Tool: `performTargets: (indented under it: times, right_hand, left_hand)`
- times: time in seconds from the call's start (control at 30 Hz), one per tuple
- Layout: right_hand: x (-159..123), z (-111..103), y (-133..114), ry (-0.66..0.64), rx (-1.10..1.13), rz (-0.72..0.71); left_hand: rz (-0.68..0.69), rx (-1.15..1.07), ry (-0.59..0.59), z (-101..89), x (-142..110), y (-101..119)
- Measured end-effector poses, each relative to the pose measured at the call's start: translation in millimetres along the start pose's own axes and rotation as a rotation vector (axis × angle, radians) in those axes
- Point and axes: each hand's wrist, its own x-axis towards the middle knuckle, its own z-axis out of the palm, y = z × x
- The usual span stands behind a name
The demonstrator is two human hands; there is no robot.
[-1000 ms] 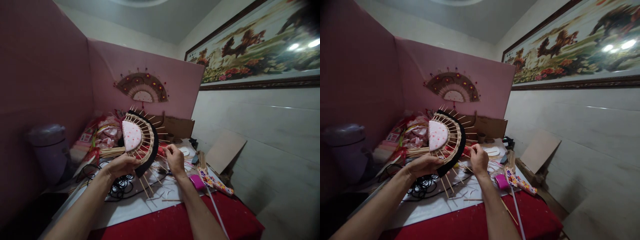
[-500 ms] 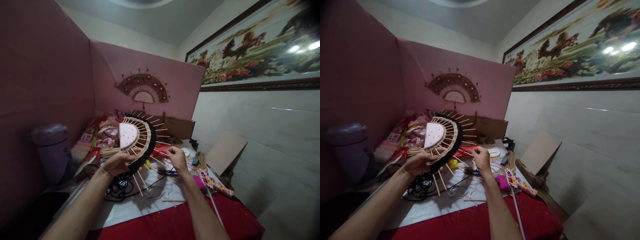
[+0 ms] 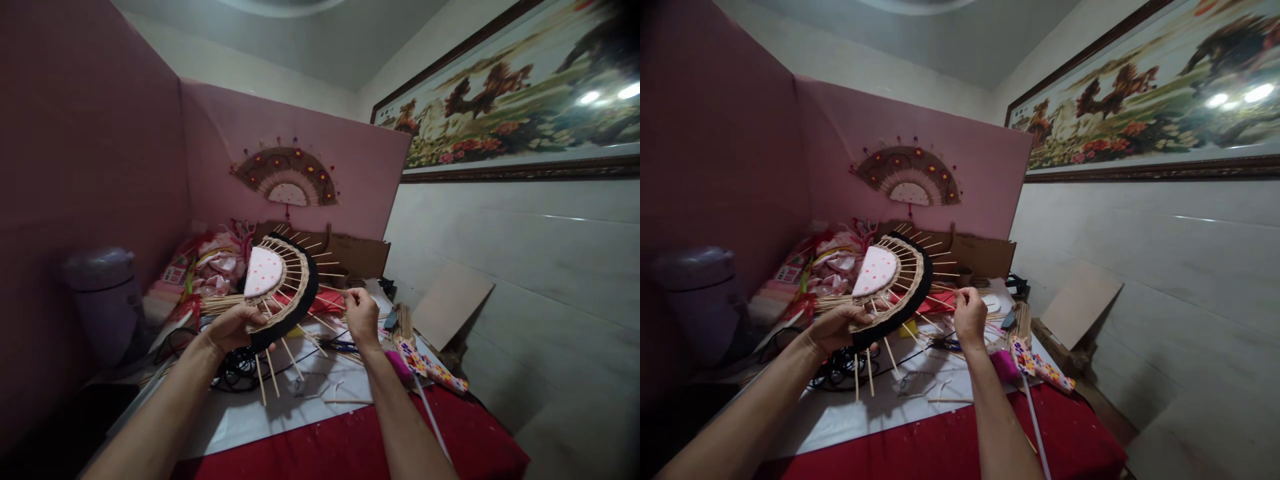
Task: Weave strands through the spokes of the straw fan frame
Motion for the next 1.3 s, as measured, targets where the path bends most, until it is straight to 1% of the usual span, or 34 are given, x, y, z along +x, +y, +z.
performTargets:
  times: [0.3,0.53,0.67,0.77,0.87,0.93,1.03,1.1,1.17,1.3]
  right_hand:
    - [-4,-5,-9,0.019,-0.139,-0.038]
    - [-2,-8,-8,0.013,-0.163,-0.06]
    - [0,-9,-6,0.003,-0.155,-0.035]
    - [3,-9,-2,-0.045,-0.047,-0.009]
    - [6,-7,2,-0.106,0.167,0.035]
    - [9,-7,5,-0.151,0.338,0.137]
    - [12,-10,6,-0.249,0.598,0.343]
    - [13,-12,4,-0.308,0.719,0.416]
    - [13,-12,3,-0.333,0.752,0.43]
    - [9,-7,2,-0.344,0.603,0.389]
  left_hand:
    - [-0.049,0.036,0.054,4.8,-2,1]
    - [-0.055,0.025,-0.017,-1.2,-3,1]
    - [-0.042,0.041,-0.037,-5.0,-3,0]
    - [-0.033,0.048,-0.048,-6.2,-4,1]
    - [-0.011,0.049,-0.07,-6.5,-5,2]
    - [0.011,0.043,-0.082,-6.8,-6,2]
    - [0.03,0.025,-0.059,-7.4,-7,4]
    - [0.033,0.015,-0.041,-7.5,-8,4]
    - [0.026,0.009,-0.047,-7.4,-9,5]
    - [0.02,0.001,-0.099,-7.3,-9,4]
